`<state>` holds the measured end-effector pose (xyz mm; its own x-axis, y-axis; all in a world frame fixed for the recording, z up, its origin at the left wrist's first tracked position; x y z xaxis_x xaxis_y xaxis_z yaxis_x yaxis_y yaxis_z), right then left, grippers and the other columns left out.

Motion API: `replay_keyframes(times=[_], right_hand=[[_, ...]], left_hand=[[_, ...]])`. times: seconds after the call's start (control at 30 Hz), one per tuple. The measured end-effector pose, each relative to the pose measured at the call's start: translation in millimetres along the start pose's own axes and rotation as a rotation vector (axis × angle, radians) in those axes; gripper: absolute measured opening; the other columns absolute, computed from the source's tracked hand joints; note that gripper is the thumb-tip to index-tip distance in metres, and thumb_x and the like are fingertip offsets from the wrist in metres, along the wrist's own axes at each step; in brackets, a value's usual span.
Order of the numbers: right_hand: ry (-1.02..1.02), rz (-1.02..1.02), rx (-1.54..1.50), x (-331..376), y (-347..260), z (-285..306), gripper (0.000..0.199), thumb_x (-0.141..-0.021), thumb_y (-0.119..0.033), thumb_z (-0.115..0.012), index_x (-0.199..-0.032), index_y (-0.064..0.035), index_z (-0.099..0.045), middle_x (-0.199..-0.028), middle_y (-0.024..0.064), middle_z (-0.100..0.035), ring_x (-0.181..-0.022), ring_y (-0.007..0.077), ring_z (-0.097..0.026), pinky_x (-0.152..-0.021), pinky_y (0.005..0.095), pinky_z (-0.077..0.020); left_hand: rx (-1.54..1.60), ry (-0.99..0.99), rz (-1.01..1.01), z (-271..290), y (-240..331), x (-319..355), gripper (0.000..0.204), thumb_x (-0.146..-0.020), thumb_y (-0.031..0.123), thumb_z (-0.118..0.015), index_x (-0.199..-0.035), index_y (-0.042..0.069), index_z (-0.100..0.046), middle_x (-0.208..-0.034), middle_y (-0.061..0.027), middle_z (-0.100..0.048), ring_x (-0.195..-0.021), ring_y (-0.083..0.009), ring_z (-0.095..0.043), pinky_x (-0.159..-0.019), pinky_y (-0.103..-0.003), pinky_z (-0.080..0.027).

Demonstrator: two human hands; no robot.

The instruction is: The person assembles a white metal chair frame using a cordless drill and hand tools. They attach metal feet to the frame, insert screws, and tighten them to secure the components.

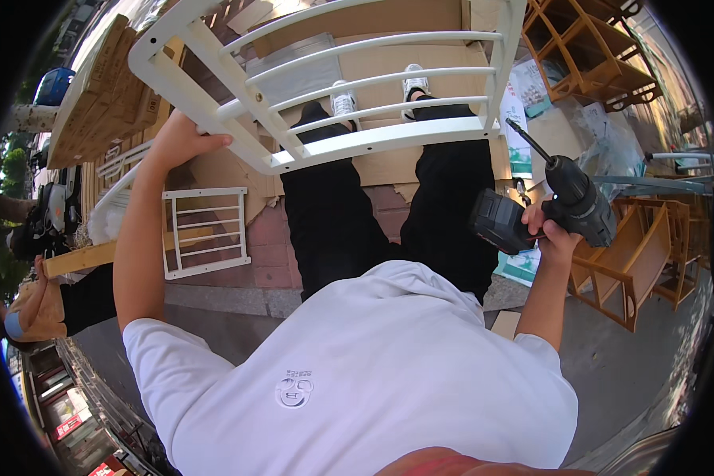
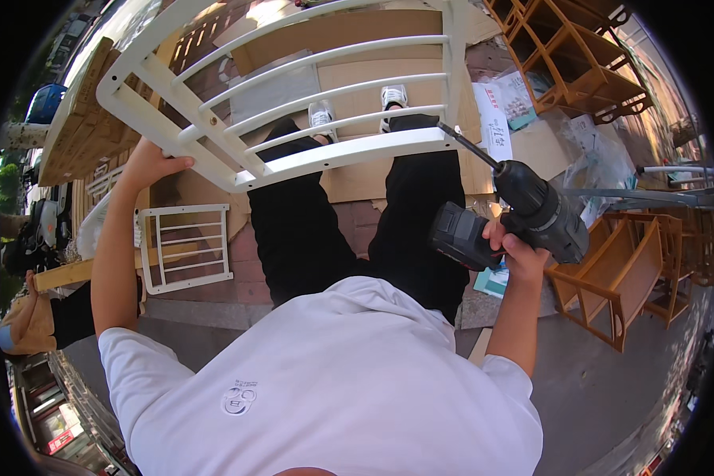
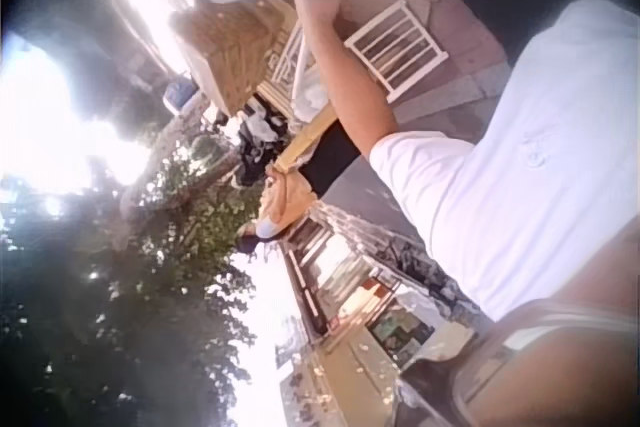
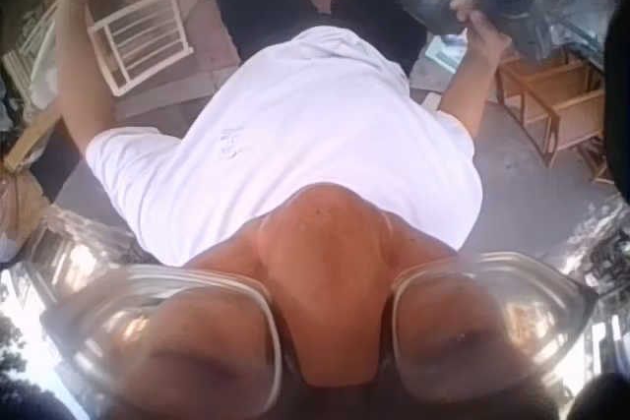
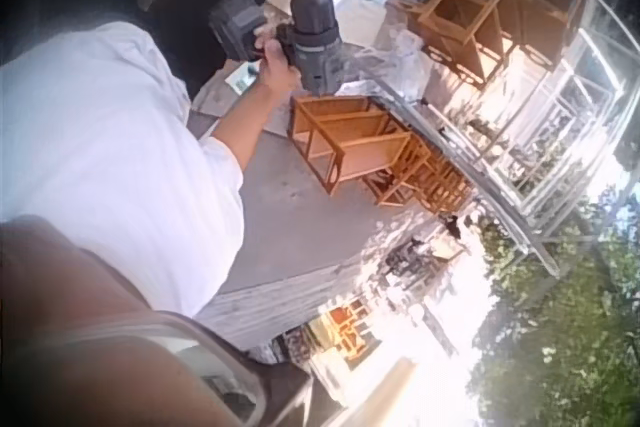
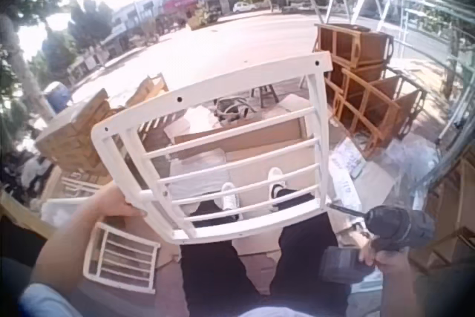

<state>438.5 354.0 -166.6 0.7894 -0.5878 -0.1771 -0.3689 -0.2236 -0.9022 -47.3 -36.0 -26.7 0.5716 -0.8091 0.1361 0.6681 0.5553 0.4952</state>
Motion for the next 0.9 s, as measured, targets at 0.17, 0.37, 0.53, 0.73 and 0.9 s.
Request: replay_keyframes(times=[0.17, 0.37, 0.53, 0.73, 0.9], right_hand=[[0.443, -0.002, 0.170, 89.9, -34.8, 67.1, 0.060, -0.089, -0.012, -0.071, -0.142, 0.0032, -0.049, -0.086, 0.0065, -0.060, -0.080, 0.0184, -0.062, -0.090, 0.0407, -0.0532], [1.009, -0.191, 0.182, 239.0, 138.0, 148.6, 0.058, -0.083, 0.009, -0.075, -0.136, -0.0034, -0.056, -0.092, 0.0039, -0.065, -0.088, 0.0154, -0.065, -0.074, 0.0318, -0.0577], [1.507, -0.265, 0.143, 361.0, 278.6, 245.7, 0.022, -0.084, 0.006, -0.076, -0.100, -0.0045, -0.065, -0.092, 0.0041, -0.067, -0.080, 0.0190, -0.067, -0.066, 0.0354, -0.0567], [1.619, -0.106, 0.170, 359.7, 323.5, 251.8, 0.041, -0.096, -0.014, -0.078, -0.132, -0.0007, -0.064, -0.129, 0.0075, -0.068, -0.111, 0.0195, -0.065, -0.099, 0.0372, -0.0517], [1.833, -0.168, 0.366, 386.0, 358.1, 255.7, 0.060, -0.092, -0.031, -0.083, -0.136, 0.0034, -0.061, -0.128, 0.0121, -0.070, -0.108, 0.0244, -0.068, -0.098, 0.0389, -0.0530]], left_hand=[[-0.190, 0.048, -0.001, -6.2, 11.7, 10.7, 0.035, -0.077, 0.014, -0.088, -0.103, -0.004, -0.072, -0.088, -0.0125, -0.073, -0.077, -0.0224, -0.068, -0.075, -0.038, -0.055], [-0.460, 0.047, 0.065, 0.8, 34.0, 1.1, 0.036, -0.083, 0.024, -0.085, -0.096, -0.006, -0.070, -0.079, -0.0176, -0.070, -0.072, -0.0299, -0.067, -0.069, -0.041, -0.052], [-0.398, 0.061, -0.037, -6.5, 27.6, -13.6, 0.039, -0.087, 0.027, -0.083, -0.099, -0.008, -0.070, -0.082, -0.0205, -0.071, -0.074, -0.0333, -0.067, -0.072, -0.043, -0.052], [-0.516, 0.090, -0.040, 6.9, 11.5, -4.2, 0.044, -0.090, 0.032, -0.081, -0.098, -0.010, -0.069, -0.082, -0.0219, -0.071, -0.073, -0.0345, -0.068, -0.072, -0.045, -0.052], [-0.458, 0.126, -0.085, -5.3, 5.2, -24.4, 0.046, -0.090, 0.035, -0.081, -0.092, -0.010, -0.069, -0.076, -0.0204, -0.069, -0.069, -0.0350, -0.066, -0.069, -0.046, -0.051]])
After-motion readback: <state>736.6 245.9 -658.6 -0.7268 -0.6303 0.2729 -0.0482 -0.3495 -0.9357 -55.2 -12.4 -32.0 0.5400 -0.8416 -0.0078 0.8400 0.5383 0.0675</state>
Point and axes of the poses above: each hand's wrist, its own x-axis away from the middle knuckle, its own z-axis out of the back of the hand, y = z × x, the point moved 2 cm from there along -x, towards the middle knuckle
